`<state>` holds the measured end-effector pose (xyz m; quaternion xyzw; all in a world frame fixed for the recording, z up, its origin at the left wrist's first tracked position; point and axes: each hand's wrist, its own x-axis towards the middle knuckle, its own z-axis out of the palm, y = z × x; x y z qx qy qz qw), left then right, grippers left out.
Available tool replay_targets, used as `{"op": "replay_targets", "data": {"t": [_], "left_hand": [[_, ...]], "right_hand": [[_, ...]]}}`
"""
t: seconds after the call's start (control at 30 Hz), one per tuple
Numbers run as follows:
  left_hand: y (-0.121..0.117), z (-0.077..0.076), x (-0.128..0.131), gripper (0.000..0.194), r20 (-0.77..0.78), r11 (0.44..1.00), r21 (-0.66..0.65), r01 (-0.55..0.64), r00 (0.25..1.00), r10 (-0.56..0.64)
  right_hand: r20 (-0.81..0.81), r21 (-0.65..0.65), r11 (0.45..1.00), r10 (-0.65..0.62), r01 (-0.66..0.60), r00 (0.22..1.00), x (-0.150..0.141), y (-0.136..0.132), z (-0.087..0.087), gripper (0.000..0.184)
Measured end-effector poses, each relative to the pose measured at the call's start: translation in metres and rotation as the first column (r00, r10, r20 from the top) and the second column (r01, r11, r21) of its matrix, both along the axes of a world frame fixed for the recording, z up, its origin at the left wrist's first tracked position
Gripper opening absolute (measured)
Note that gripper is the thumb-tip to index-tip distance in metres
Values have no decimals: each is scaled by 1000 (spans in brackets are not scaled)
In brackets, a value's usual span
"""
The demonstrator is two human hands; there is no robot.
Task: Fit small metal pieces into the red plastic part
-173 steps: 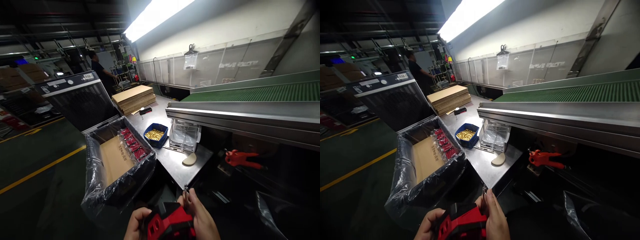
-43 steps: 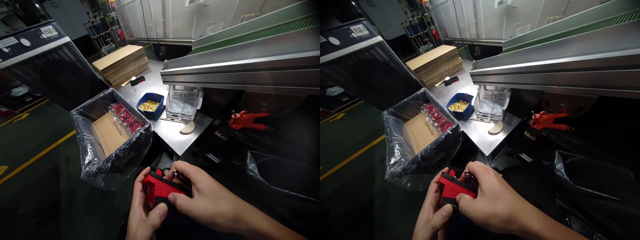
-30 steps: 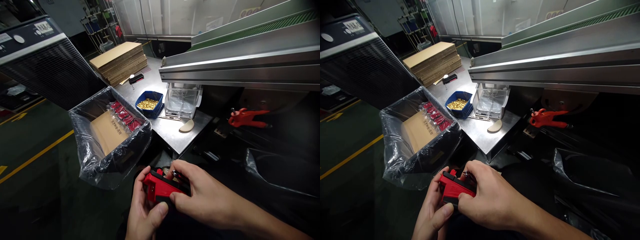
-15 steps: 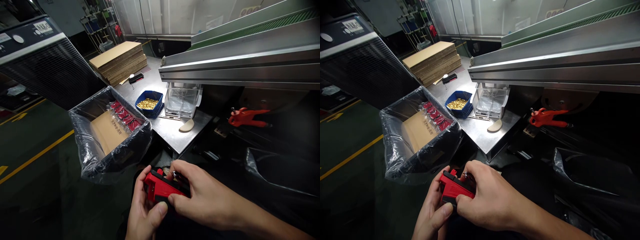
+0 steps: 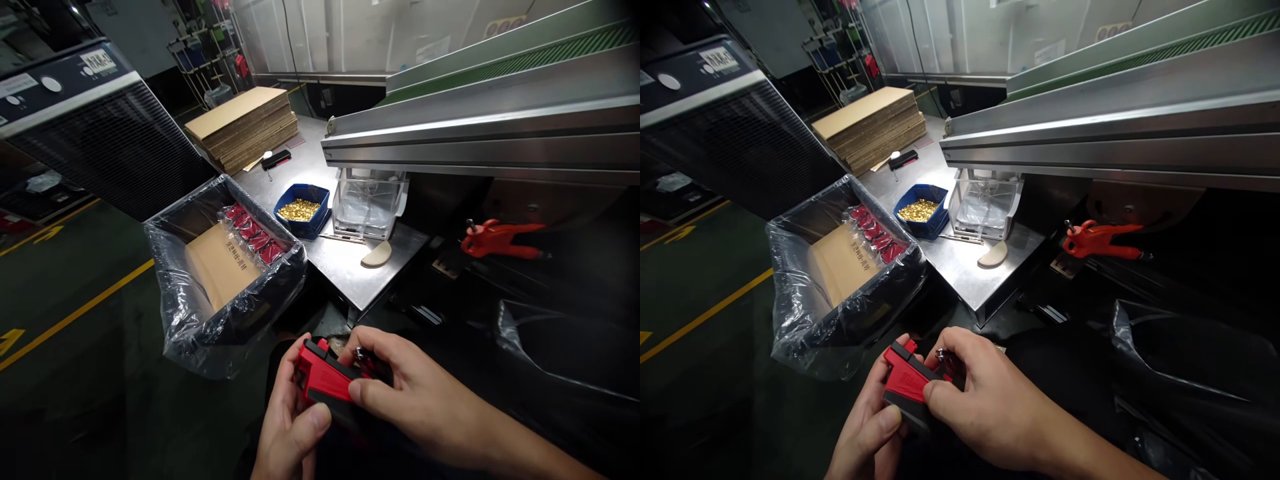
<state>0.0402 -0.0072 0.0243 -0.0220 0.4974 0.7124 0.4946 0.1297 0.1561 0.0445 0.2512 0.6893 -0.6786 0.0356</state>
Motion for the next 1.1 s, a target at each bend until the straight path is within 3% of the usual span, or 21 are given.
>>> {"op": "replay_targets", "data": {"t": [0.17,0.27,0.53,0.7,0.87,1.1], "left_hand": [[2,-1,0,95,4,1000,11,1,1000,-1],[2,-2,1,95,-5,1000,-11,2,1000,-2],[-1,-2,0,91,71,998,62,8,997,-13],[1,-4,-4,76,118,997,71,14,993,-23],[4,-13,-15,70,147,989,149,-10,989,-12],[0,-27,-34,76,30,952,271,144,987,-158]], "right_hand": [[27,131,991,-21,17,999,-1,-3,1,19],[38,175,985,-13,6,999,-1,-5,1,14],[34,58,998,-19,17,999,0,-5,-4,18],[19,2,999,-40,40,999,-1,-5,-4,22],[-16,159,987,-10,13,1000,0,-9,-12,30],[3,292,950,116,-112,993,4,-12,-28,39]]}}
